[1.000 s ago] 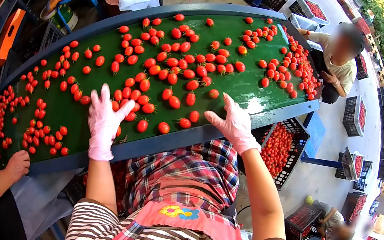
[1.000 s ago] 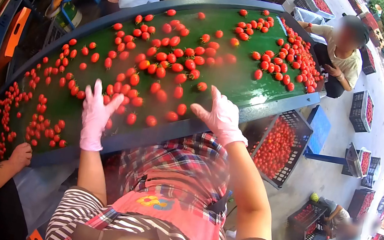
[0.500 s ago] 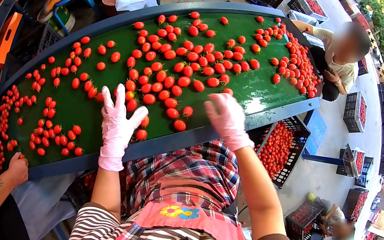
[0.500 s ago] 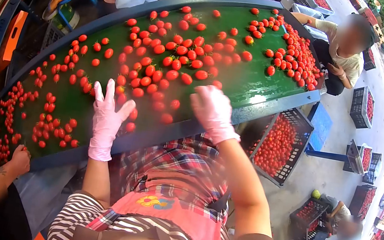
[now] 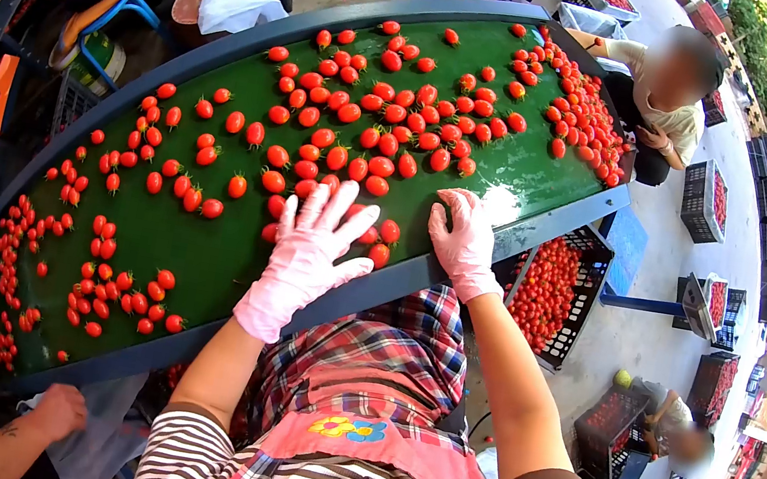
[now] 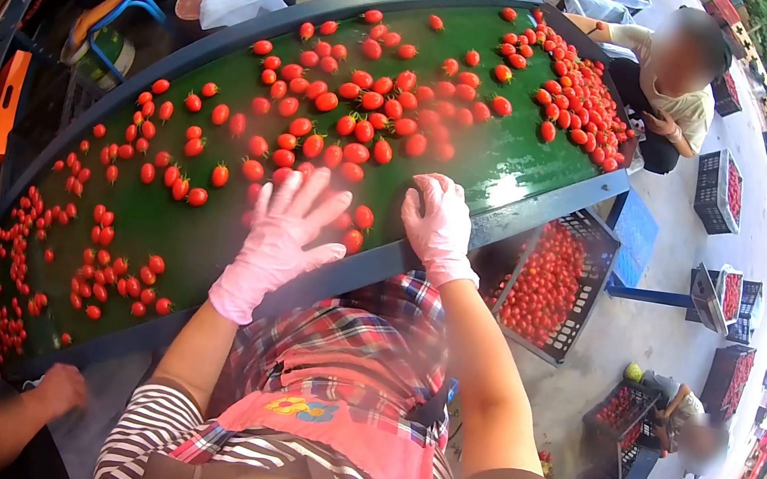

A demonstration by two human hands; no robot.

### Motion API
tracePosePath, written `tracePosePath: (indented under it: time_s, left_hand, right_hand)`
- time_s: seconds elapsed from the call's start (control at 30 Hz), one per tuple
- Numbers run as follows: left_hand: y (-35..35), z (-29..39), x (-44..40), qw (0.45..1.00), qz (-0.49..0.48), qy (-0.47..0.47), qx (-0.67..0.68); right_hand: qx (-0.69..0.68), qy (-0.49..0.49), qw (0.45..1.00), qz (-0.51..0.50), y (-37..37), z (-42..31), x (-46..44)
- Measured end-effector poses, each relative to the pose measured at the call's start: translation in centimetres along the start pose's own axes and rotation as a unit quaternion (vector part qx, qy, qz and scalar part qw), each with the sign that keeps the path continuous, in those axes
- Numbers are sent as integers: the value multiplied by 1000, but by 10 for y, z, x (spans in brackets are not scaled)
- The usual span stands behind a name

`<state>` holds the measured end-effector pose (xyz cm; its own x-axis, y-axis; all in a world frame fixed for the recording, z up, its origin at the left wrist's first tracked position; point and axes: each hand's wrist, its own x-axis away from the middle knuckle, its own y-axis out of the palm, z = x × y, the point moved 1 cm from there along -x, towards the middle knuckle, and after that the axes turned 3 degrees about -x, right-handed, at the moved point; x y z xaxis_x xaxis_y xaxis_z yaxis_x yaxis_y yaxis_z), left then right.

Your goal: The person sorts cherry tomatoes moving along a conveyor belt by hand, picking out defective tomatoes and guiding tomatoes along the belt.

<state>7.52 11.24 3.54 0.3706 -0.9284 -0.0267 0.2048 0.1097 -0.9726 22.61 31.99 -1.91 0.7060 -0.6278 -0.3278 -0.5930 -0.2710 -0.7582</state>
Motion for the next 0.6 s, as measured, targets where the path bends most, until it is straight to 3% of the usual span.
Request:
tracePosePath:
  time_s: [0.03,0.1,0.17,0.2,0.3,0.37,0.5,0.57,0.6]
  left_hand:
    - [6,-6,-6,999,9,44,-16]
    - [0,-22,-31,998,20,-13,-61]
    - [7,-33,-67,987,154,-45,-17]
    - [-1,-31,-87,985,164,-28,36]
    - [3,-11,-155,977,203,71,2]
    - [12,7,-209,970,232,66,42]
    - [37,22,-299,996,80,38,13]
    - [39,33,-328,997,-46,55,16]
    - [40,37,-339,995,-57,77,-1]
  right_hand:
    - [3,2,1000,0,6,-7,0]
    - [13,1,1000,13,11,-14,0]
    - [10,17,1000,6,4,-10,-8]
    - [13,18,1000,-6,1,-10,-12]
    - [21,24,999,-18,-6,-9,-23]
    - [10,16,1000,-11,-7,-11,-27]
    - [-14,14,1000,11,-1,-24,-31]
    - [-32,14,999,18,0,-23,-33]
    - [-37,16,999,22,0,-23,-33]
